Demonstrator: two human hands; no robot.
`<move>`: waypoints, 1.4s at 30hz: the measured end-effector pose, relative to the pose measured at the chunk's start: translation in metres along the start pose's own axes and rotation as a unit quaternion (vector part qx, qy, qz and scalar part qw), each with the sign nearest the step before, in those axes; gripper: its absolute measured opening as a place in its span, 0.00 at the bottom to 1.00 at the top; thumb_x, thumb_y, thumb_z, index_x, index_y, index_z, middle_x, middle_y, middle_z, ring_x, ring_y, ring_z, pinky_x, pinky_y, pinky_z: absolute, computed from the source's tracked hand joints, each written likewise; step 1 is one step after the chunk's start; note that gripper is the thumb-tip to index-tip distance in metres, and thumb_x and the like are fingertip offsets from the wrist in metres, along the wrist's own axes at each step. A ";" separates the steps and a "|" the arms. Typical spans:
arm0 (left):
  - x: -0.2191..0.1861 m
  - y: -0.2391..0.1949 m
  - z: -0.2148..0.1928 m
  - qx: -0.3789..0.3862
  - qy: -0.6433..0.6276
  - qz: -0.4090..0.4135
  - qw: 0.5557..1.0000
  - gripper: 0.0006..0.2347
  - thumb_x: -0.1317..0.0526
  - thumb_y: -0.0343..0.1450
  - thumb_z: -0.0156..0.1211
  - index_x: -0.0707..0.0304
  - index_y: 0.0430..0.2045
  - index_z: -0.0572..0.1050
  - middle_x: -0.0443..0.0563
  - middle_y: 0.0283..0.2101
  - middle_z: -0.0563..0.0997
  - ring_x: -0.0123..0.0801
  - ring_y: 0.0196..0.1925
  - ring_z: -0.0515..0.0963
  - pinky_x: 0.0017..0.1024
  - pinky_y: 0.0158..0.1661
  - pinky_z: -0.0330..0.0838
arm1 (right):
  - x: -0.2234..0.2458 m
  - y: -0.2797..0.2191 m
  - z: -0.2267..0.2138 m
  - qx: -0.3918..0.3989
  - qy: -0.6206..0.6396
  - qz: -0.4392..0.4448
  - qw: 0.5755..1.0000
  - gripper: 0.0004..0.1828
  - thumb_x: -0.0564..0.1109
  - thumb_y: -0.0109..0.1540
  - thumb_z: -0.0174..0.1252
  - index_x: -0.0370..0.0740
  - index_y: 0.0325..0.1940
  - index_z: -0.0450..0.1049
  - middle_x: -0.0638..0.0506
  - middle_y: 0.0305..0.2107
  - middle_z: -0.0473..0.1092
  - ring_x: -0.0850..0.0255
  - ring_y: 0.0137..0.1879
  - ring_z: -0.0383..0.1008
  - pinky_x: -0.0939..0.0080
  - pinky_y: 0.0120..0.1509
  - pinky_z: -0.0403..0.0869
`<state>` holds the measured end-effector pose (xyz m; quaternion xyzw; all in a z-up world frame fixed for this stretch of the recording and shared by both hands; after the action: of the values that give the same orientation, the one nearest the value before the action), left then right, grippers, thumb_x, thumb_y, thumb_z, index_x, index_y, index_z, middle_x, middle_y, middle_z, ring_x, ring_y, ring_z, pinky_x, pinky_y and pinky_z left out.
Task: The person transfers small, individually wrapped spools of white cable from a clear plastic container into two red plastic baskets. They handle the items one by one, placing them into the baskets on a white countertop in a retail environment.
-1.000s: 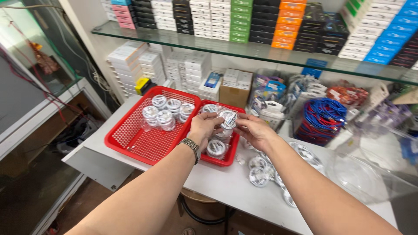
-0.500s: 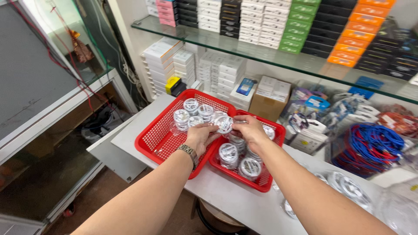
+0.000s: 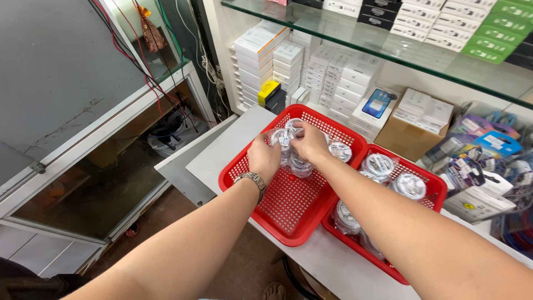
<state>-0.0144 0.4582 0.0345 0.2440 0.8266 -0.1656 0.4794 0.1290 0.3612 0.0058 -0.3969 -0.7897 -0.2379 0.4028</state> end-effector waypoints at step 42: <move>-0.124 -0.274 0.172 0.256 -0.171 0.067 0.949 0.09 0.63 0.71 0.57 0.69 0.39 0.80 0.52 0.32 0.85 0.27 0.29 0.81 0.28 0.32 0.74 | -0.070 -0.273 -0.272 -0.143 0.021 0.111 0.983 0.13 0.45 0.63 0.57 0.41 0.48 0.81 0.53 0.34 0.81 0.66 0.34 0.75 0.65 0.40 0.73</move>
<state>0.0058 0.1139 0.0709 0.3815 0.6439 -0.3788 0.5444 0.0523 -0.0150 0.0856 -0.5301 -0.6900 -0.3109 0.3824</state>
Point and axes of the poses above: each hand's wrist, its own y-axis towards the middle knuckle, its own z-axis out of the palm, x = y × z, the point moved 4 cm from there along y, towards the middle knuckle
